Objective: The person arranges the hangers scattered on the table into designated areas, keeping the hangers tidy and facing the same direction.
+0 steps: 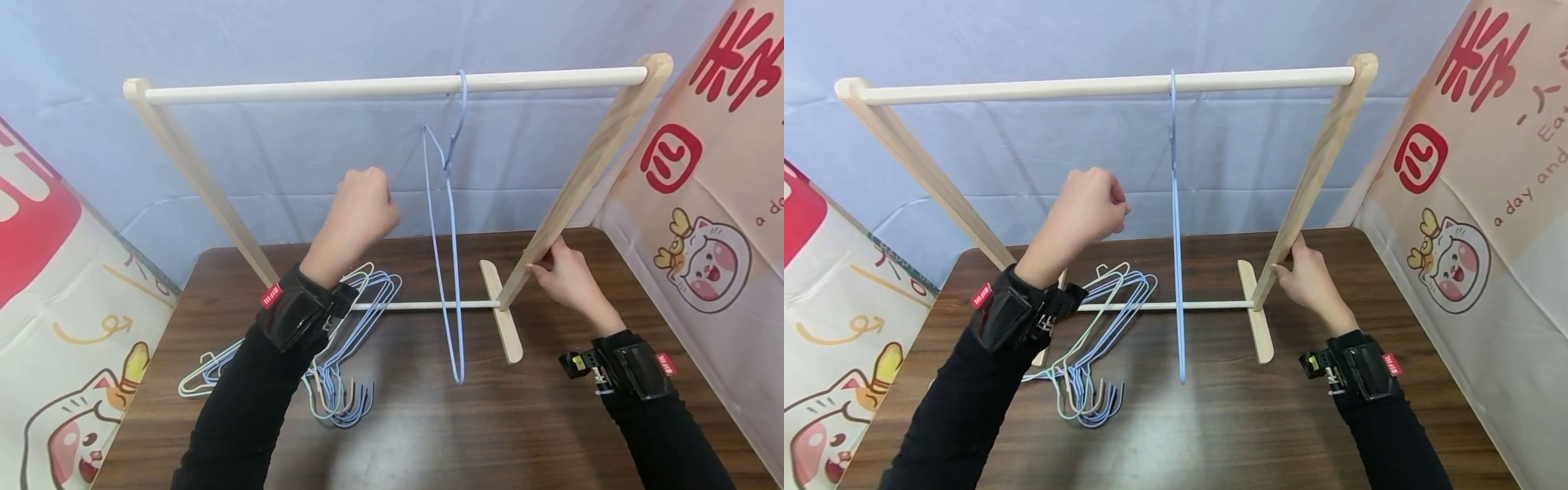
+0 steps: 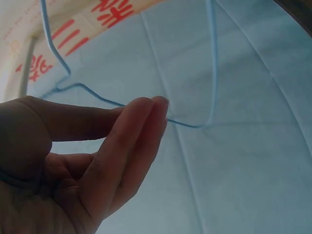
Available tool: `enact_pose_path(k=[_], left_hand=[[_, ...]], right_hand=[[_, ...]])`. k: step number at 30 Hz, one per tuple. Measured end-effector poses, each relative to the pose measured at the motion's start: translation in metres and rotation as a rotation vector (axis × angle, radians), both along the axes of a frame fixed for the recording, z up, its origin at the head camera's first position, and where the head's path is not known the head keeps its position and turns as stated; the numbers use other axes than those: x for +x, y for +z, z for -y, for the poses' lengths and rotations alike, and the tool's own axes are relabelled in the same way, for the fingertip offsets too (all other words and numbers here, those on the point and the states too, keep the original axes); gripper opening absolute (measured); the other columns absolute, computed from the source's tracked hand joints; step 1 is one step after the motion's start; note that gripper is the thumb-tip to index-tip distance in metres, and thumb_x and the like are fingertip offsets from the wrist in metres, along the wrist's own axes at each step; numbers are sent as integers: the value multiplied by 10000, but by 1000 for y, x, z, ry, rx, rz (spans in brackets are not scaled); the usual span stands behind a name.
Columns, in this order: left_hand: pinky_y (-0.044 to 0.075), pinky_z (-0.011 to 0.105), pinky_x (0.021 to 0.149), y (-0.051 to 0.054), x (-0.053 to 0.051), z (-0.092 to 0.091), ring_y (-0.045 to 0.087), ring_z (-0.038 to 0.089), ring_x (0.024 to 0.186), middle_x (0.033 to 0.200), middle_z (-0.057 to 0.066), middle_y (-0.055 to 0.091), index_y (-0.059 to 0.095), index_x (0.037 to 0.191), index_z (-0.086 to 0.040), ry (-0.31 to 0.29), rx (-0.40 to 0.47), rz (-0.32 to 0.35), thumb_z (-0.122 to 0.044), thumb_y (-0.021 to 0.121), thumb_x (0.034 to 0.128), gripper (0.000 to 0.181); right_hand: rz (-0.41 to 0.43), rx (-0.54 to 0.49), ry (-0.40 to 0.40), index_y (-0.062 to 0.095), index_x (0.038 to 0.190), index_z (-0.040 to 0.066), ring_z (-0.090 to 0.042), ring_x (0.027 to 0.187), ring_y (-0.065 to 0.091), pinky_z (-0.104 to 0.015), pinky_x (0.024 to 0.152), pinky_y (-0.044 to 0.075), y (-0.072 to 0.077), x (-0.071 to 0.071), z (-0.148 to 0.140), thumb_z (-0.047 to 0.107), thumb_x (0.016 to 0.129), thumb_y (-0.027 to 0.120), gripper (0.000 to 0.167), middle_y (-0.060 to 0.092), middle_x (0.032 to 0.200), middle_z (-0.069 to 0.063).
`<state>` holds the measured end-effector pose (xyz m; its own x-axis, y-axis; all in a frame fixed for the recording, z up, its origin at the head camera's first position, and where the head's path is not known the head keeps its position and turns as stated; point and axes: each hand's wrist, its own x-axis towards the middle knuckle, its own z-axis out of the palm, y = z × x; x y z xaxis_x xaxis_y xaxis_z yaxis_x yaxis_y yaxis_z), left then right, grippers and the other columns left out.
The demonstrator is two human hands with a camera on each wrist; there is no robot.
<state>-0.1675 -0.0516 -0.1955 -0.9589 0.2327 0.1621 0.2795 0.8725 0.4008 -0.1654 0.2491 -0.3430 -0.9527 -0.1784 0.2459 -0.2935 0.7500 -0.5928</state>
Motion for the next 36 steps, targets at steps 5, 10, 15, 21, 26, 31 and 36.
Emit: enact_pose_path(k=[5,10,15,21,26,31,36], left_hand=[[136,228,439,-11,0,10,124,98,487,493,-40,154,258,463,-127,16,-6,22,78,420,643,317],[143,230,431,-27,-1,22,131,91,463,465,-45,168,266,445,-137,24,-37,55,73,439,631,329],[163,239,433,-49,-2,39,173,103,453,469,-42,190,282,467,-138,41,-51,127,49,489,649,333],[239,258,446,-84,-1,61,289,135,501,534,-19,321,445,589,-95,100,-100,242,-1,541,695,171],[344,293,494,-115,4,79,415,171,558,632,19,489,595,747,-50,114,-126,283,-11,539,702,82],[410,345,550,-141,13,102,510,233,646,739,78,583,635,829,-18,118,-121,305,-27,550,712,145],[429,337,528,-164,26,122,525,220,609,739,92,612,644,793,-19,156,-111,353,-46,572,695,125]], right_hand=[[13,-4,1,369,1130,-111,-490,902,552,-463,643,470,0,0,0,-13,850,575,362,524,913,-298],[30,-6,-4,366,1137,-117,-490,906,549,-454,637,473,0,0,0,-5,857,572,365,521,920,-300],[38,-7,-8,362,1145,-117,-491,911,548,-448,632,475,-1,0,0,2,860,573,374,520,925,-302],[11,4,-5,362,1160,-97,-464,860,562,-459,625,453,-1,-1,0,-2,852,583,390,534,932,-309],[-1,4,-1,355,1173,-88,-470,865,562,-484,647,453,0,-1,0,-5,849,582,405,536,941,-315],[-3,1,1,357,1163,-87,-479,885,559,-489,656,452,0,-1,0,-7,848,577,392,532,924,-304],[7,-2,1,354,1171,-84,-488,895,552,-485,652,452,0,0,0,4,856,574,395,527,930,-304]])
